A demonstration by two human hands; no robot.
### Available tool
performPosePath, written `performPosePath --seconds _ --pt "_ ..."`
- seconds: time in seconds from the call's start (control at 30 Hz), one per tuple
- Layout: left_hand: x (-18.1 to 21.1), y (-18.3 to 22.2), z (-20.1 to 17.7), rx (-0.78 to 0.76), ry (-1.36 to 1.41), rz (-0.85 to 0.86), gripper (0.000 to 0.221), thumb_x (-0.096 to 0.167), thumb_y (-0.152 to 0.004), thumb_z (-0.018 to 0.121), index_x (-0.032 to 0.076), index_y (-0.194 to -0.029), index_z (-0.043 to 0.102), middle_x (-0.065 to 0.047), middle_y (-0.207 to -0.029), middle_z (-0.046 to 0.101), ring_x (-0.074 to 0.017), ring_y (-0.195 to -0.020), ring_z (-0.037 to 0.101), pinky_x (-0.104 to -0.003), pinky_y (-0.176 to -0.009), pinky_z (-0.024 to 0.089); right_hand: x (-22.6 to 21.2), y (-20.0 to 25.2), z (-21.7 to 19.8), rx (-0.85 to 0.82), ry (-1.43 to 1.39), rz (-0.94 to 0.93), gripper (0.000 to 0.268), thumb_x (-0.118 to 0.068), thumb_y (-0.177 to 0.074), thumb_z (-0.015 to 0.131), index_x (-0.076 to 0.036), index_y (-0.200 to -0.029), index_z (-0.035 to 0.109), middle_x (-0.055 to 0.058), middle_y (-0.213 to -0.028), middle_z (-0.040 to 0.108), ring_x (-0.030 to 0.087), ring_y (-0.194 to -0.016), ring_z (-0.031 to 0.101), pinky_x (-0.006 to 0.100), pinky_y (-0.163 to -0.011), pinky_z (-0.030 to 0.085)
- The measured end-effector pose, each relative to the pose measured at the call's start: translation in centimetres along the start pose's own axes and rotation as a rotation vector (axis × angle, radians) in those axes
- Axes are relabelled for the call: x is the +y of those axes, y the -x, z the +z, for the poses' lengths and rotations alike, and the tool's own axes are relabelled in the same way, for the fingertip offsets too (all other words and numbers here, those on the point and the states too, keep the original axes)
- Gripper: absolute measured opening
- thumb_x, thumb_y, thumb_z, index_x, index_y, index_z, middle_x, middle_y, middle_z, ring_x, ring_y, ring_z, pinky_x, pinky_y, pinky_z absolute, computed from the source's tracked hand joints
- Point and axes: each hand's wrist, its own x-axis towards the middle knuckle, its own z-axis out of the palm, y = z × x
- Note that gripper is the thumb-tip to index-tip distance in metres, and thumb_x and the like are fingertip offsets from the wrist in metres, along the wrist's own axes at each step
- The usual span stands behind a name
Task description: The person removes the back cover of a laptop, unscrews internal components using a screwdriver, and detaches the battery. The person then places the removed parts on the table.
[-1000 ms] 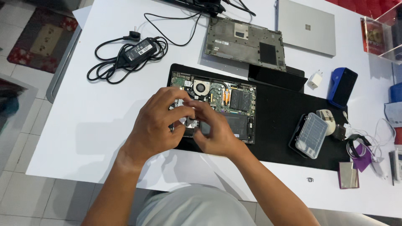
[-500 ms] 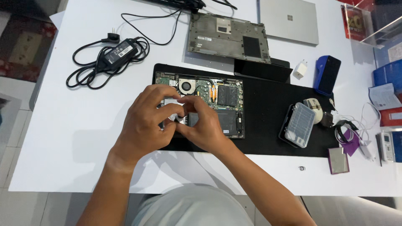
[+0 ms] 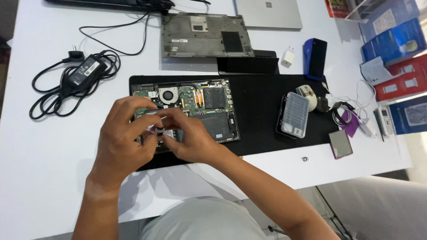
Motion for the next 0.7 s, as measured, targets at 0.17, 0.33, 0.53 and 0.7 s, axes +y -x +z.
performPosePath --seconds 0.17,0.33,0.53,0.7 --pt "-0.2 0.0 0.3 0.009 -0.005 0.031 0.033 -0.014 -0.063 0.060 0.010 -0.081 0.072 -0.006 -0.109 0.066 -0.0361 -0.116 0.066 -0.048 -0.098 0.055 -0.1 0.0 0.0 0.002 0.156 -0.032 0.059 -0.011 -0.075 0.083 -0.006 -0.129 0.060 0.016 -0.102 0.072 0.036 -0.100 0.073 0.047 -0.092 0.062" --pt "0.1 -0.3 0.2 0.006 -0.038 0.030 0.030 -0.014 -0.062 0.060 0.010 -0.076 0.071 -0.005 -0.105 0.066 -0.0344 -0.112 0.067 -0.047 -0.096 0.056 0.7 0.2 0.3 0.037 0.131 -0.028 0.048 -0.004 -0.079 0.083 -0.007 -0.124 0.066 0.013 -0.094 0.075 0.031 -0.091 0.076 0.039 -0.085 0.064" --pt "1.3 -0.4 0.0 0.036 0.074 -0.036 0.039 -0.015 -0.067 0.061 0.012 -0.090 0.077 -0.004 -0.105 0.066 -0.0319 -0.101 0.066 -0.042 -0.084 0.057 1.0 0.2 -0.2 -0.048 0.033 -0.018 0.047 0.008 -0.079 0.073 -0.006 -0.123 0.066 0.019 -0.097 0.075 0.039 -0.093 0.075 0.044 -0.081 0.066" --pt "1.6 0.2 -2.0 0.142 0.170 -0.219 0.046 -0.021 -0.074 0.055 0.003 -0.109 0.073 -0.014 -0.105 0.068 -0.0381 -0.098 0.065 -0.045 -0.083 0.056 -0.9 -0.7 -2.5 0.108 -0.181 0.006 0.043 0.011 -0.088 0.070 -0.003 -0.128 0.062 0.015 -0.102 0.076 0.024 -0.096 0.076 0.034 -0.086 0.065"
